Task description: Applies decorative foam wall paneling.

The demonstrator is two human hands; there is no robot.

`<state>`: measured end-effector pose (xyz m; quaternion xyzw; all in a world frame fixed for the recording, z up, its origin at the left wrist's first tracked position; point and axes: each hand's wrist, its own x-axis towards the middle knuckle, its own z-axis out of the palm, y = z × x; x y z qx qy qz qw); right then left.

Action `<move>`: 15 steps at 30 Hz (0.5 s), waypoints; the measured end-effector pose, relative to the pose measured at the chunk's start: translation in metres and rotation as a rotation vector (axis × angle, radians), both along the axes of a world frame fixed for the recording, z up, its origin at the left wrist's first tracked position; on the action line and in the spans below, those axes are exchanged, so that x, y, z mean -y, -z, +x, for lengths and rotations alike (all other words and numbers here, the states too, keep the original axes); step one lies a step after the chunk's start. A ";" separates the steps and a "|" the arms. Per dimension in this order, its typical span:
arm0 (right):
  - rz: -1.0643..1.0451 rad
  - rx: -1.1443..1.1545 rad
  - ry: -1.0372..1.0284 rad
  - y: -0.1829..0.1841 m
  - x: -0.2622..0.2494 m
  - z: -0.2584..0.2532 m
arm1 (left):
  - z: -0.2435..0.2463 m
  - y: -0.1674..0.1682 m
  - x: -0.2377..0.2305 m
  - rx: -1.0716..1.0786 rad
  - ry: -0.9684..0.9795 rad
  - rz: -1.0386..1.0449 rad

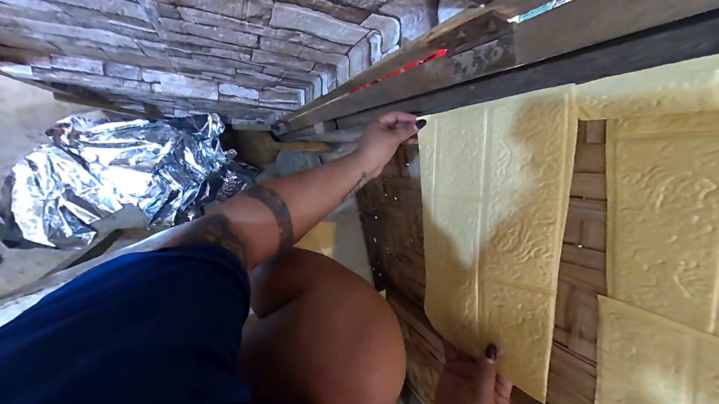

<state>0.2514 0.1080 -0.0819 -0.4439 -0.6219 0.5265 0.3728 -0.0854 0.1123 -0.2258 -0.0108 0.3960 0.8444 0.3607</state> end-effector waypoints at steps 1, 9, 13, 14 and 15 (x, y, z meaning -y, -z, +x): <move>0.002 -0.002 0.001 0.001 0.000 0.000 | 0.000 0.000 0.000 0.001 0.000 -0.002; 0.003 -0.004 -0.013 0.004 -0.002 0.002 | -0.002 0.000 -0.002 -0.013 0.007 -0.022; -0.002 -0.008 -0.028 0.004 -0.002 0.001 | -0.002 0.001 -0.002 0.001 0.001 -0.025; -0.004 -0.008 -0.031 0.004 -0.002 0.002 | -0.002 0.001 -0.002 0.001 -0.001 -0.023; -0.005 -0.015 -0.031 0.005 -0.003 0.002 | -0.002 0.001 -0.002 -0.001 -0.003 -0.021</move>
